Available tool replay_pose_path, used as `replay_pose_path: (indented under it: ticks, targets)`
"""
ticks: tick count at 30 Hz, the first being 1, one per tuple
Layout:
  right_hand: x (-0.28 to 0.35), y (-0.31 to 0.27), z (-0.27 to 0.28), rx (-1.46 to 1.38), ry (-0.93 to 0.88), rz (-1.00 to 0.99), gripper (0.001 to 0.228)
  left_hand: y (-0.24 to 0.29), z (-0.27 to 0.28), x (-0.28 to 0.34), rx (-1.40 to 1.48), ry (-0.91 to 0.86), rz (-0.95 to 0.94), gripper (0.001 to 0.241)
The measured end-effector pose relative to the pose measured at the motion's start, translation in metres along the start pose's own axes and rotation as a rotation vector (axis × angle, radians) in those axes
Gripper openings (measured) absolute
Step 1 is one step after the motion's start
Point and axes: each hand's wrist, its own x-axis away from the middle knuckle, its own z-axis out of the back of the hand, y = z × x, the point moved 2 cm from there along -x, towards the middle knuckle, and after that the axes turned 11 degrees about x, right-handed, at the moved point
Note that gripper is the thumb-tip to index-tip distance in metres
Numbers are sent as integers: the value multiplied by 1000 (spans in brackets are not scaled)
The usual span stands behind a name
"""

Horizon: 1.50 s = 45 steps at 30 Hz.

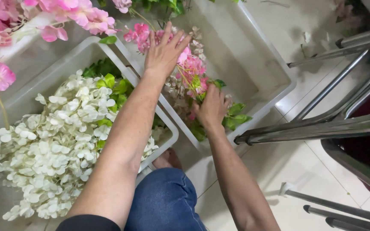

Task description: Sorting and arranging artificial flower stems into plastic bins by hand.

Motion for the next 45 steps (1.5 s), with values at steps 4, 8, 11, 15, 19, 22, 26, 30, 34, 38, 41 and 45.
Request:
replay_pose_path:
  ticks: [4, 8, 11, 15, 19, 22, 26, 30, 34, 38, 41, 45]
  targets:
    - [4, -3, -21, 16, -123, -27, 82, -1, -13, 19, 66, -253, 79, 114]
    - [12, -10, -18, -119, -450, -190, 93, 0, -23, 22, 45, -469, 190, 104]
    - [19, -10, -23, -97, -549, -200, 87, -5, -56, 17, 83, -469, 222, 92]
    - [17, -10, -30, 7, -629, -218, 81, -20, -112, 0, 116, -441, 263, 87]
    - [12, -5, -60, 45, -633, -231, 80, -40, -187, -24, 201, -435, 233, 81]
    - [17, -9, -57, 33, -634, -240, 82, -33, -165, -14, 289, -429, 222, 89]
    - [19, -13, -38, 24, -630, -226, 87, -13, -122, 6, 170, -370, 196, 83]
    - [25, -22, -5, 6, -594, -190, 93, 0, -91, 15, 133, -260, 143, 86]
    - [29, -23, 16, -30, -538, -141, 97, 4, -84, 26, 134, -174, 103, 91]
    - [30, -23, 33, 29, -475, -91, 98, 23, -52, 41, 152, -97, 81, 83]
    - [33, -21, 55, 23, -391, -60, 97, 43, -9, 57, 165, -52, 76, 87]
    - [45, -27, 102, 12, -260, 2, 87, 54, 27, 65, 196, 38, 38, 95]
